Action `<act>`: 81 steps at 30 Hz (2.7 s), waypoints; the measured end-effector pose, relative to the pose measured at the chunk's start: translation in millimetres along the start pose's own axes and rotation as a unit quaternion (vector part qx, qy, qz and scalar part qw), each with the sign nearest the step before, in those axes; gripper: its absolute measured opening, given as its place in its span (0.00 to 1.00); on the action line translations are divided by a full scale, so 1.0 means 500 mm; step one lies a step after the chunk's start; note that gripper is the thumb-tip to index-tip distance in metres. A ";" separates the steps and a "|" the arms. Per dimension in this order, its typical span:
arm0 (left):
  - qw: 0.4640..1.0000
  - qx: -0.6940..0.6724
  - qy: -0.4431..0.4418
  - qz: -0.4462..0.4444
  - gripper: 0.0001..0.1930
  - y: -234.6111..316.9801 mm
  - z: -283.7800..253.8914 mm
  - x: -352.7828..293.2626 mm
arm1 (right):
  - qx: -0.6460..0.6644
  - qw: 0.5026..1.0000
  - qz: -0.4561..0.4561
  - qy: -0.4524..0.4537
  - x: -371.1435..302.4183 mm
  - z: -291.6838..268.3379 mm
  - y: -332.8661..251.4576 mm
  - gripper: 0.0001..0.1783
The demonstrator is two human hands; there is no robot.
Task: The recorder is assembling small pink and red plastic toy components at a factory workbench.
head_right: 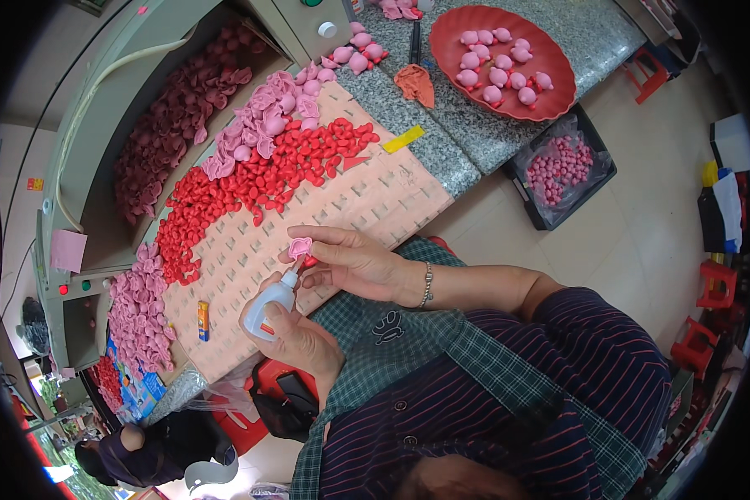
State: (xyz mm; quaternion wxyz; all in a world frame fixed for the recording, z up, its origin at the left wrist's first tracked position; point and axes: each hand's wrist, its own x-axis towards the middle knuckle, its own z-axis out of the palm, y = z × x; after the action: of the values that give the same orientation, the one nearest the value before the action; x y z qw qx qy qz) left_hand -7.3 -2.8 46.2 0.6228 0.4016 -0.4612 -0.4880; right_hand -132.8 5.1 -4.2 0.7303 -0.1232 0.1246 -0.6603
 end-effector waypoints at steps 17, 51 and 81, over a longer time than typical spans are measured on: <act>0.996 0.051 -0.016 0.065 0.14 0.016 0.004 -0.004 | -0.007 1.000 0.004 0.010 -0.003 0.006 -0.004 0.28; 0.996 0.059 -0.032 0.059 0.14 0.013 0.001 -0.005 | 0.034 0.999 0.020 0.010 -0.004 0.012 -0.008 0.27; 0.999 -0.041 0.012 0.012 0.22 -0.006 -0.011 -0.001 | 0.029 0.999 0.016 0.003 0.002 0.011 -0.012 0.28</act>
State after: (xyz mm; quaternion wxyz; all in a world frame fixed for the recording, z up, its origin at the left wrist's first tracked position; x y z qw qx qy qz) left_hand -2.7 -2.7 41.8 0.6504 0.3758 -0.4381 -0.4938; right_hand -136.4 3.7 3.0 0.7435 -0.0982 0.1090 -0.6525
